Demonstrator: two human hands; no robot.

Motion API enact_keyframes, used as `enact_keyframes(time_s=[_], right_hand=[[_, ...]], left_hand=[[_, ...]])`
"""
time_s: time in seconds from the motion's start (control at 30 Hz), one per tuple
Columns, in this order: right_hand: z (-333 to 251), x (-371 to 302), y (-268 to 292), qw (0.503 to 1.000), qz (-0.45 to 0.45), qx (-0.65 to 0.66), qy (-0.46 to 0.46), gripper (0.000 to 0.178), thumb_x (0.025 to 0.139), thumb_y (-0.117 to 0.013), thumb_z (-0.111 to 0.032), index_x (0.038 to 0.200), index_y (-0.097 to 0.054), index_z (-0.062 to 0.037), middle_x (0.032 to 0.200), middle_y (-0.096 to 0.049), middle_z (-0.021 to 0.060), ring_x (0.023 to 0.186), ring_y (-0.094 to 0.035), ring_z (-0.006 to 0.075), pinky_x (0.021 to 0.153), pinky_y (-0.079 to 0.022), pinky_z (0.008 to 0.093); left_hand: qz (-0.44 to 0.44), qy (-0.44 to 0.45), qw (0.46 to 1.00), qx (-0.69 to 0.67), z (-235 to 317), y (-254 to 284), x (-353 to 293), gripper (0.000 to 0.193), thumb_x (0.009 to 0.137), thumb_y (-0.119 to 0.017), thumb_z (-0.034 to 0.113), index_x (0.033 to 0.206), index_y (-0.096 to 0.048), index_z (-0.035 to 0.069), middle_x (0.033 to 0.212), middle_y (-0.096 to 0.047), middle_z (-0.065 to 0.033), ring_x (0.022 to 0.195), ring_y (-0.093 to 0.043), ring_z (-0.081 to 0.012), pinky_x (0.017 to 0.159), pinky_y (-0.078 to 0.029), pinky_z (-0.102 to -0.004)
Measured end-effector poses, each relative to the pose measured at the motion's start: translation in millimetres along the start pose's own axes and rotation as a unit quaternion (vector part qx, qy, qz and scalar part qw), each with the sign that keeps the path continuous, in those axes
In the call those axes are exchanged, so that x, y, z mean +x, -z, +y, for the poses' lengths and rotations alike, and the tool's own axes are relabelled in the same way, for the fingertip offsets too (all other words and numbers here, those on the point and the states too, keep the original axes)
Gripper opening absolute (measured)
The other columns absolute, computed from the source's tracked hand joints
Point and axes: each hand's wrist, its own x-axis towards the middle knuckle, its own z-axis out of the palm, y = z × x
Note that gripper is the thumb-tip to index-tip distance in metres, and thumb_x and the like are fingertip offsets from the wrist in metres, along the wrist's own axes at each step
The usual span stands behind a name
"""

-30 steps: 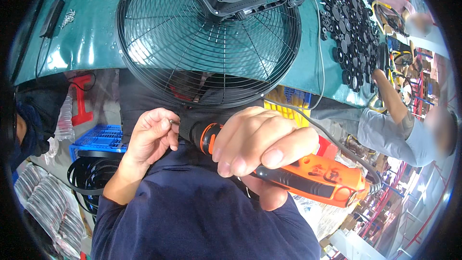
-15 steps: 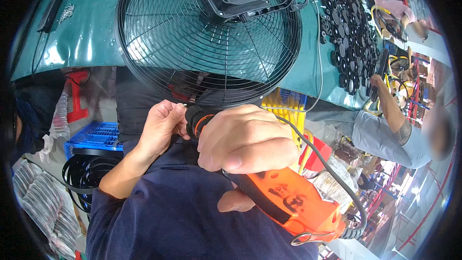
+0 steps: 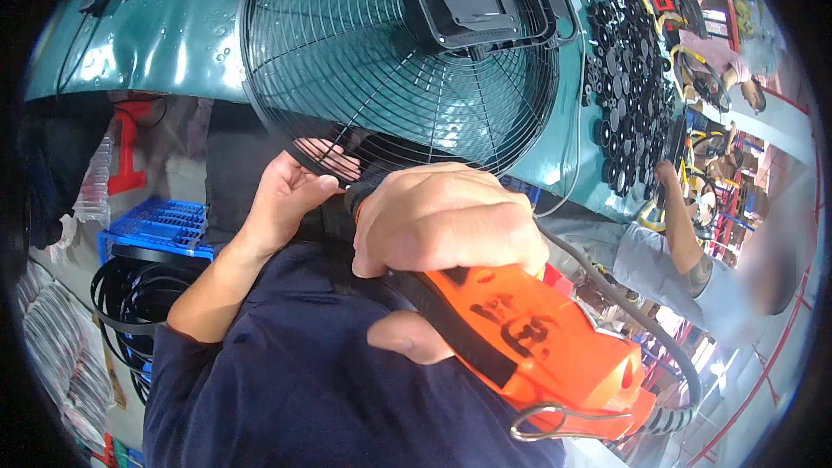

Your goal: Assemble industrial fans by attaching the protective grill and base components.

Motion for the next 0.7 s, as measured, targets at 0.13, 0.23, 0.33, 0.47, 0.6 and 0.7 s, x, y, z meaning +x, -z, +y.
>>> enact_keyframes(time_s=[0.13,0.23,0.33,0.47,0.6,0.7], right_hand=[[3,8,-4,0.999,-0.016,-0.033,-0.023,0.047,0.087,-0.081,-0.025,0.114,-0.050,-0.0013,0.078,-0.062,0.0096,0.057,-0.064,0.0186,0.050,-0.055,0.0318],[7,8,-11,0.998,-0.036,-0.029,-0.033,0.045,0.086,-0.079,-0.020,0.115,-0.050,-0.0016,0.079,-0.063,0.0096,0.056,-0.063,0.0177,0.050,-0.054,0.0310],[6,5,-19,0.994,0.087,0.028,-0.060,0.042,0.074,-0.085,-0.008,0.106,-0.060,0.0005,0.078,-0.066,0.0107,0.063,-0.066,0.0233,0.058,-0.053,0.0365],[4,5,-13,0.998,0.026,0.024,-0.055,0.044,0.076,-0.085,-0.007,0.109,-0.056,-0.0030,0.078,-0.066,0.0098,0.063,-0.066,0.0226,0.059,-0.054,0.0368],[7,6,-16,0.995,0.068,0.038,-0.065,0.037,0.079,-0.085,-0.011,0.102,-0.057,-0.0055,0.074,-0.066,0.0080,0.060,-0.065,0.0226,0.059,-0.055,0.0367],[10,6,-12,0.995,0.044,0.062,-0.060,0.035,0.080,-0.084,-0.011,0.100,-0.056,-0.0052,0.075,-0.066,0.0084,0.059,-0.065,0.0223,0.057,-0.055,0.0368]], left_hand=[[-0.044,-0.001,0.999,-0.021,0,2,2,0.025,0.097,-0.064,0.004,0.121,-0.057,0.002,0.115,-0.071,-0.0121,0.107,-0.068,-0.0175,0.094,-0.055,-0.0331],[-0.076,-0.026,0.995,-0.059,0,7,6,0.023,0.099,-0.065,0.009,0.119,-0.058,0.002,0.110,-0.072,-0.0113,0.103,-0.069,-0.0169,0.091,-0.056,-0.0323],[-0.059,-0.034,0.995,-0.068,-7,2,7,0.022,0.101,-0.065,0.015,0.117,-0.058,0.001,0.108,-0.072,-0.0102,0.099,-0.070,-0.0156,0.087,-0.057,-0.0310],[-0.042,-0.054,0.997,-0.041,-17,-1,9,0.034,0.102,-0.065,0.025,0.124,-0.056,0.000,0.112,-0.070,-0.0115,0.101,-0.069,-0.0178,0.084,-0.059,-0.0318],[-0.026,-0.057,0.997,-0.035,-18,-1,7,0.037,0.102,-0.065,0.027,0.125,-0.055,0.000,0.111,-0.070,-0.0110,0.101,-0.069,-0.0176,0.085,-0.060,-0.0317],[-0.021,-0.060,0.998,-0.020,-16,-2,6,0.039,0.101,-0.065,0.028,0.125,-0.054,-0.001,0.110,-0.070,-0.0108,0.101,-0.069,-0.0174,0.086,-0.060,-0.0312]])
